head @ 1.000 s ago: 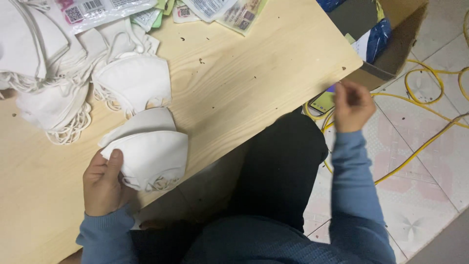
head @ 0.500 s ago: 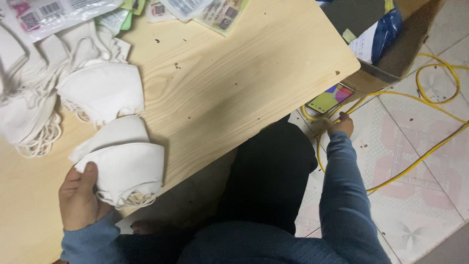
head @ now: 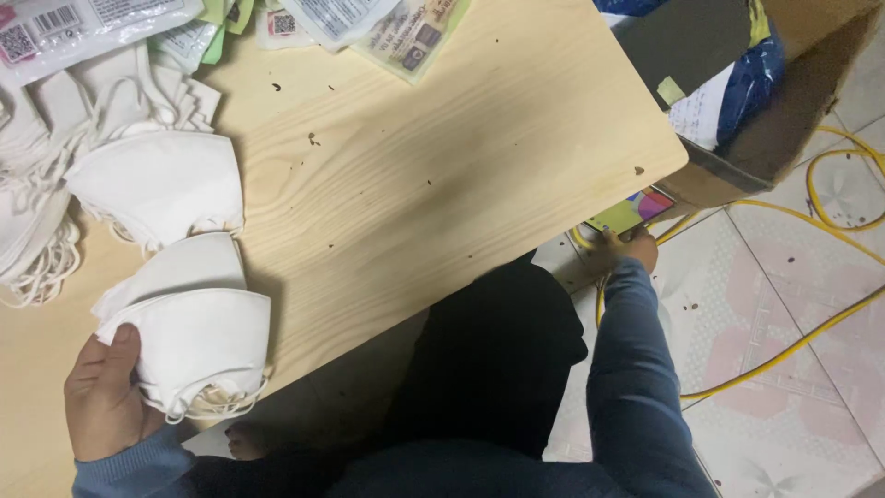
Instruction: Picking up, unfolding, and stacking white face masks from a pile on a table.
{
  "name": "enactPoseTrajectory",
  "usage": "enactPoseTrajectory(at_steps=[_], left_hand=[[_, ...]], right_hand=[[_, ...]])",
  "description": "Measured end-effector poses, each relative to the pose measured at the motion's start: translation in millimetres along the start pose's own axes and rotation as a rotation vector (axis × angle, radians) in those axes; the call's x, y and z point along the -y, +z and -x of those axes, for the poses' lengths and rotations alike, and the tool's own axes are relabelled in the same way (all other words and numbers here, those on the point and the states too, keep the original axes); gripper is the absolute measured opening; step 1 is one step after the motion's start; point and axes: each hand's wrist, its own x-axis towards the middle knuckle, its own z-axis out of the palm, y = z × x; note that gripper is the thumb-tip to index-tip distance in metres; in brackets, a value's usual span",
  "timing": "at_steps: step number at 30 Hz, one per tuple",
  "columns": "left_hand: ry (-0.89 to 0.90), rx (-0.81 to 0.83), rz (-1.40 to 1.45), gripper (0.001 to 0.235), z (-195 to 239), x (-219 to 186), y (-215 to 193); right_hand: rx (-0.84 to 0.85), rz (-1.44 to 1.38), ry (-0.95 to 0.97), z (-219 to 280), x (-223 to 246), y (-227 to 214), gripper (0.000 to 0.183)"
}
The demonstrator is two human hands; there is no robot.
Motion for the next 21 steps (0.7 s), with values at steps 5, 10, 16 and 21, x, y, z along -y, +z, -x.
enactPoseTrajectory(at_steps=[5,10,16,21], left_hand=[[0.005,0.035,0.021,0.03,-1,-2,8],[-0.004,0.06,-0.01,0.033,8,-15,15],[-0.037,0.113,0.12,0.037,6,-13,10],[-0.062,0.101,0.09,0.035,8,-17,8]], right_hand=[[-0.271,-0.142,-0.153,-9,-43,33,0.064],[-0.231,-0.263,-0.145,23,-30,15,0.06],[-0.419,-0.497,-0.053,-1,-29,31,0.067],[-0.503,-0.664,0.048,9,3,3,0.074]])
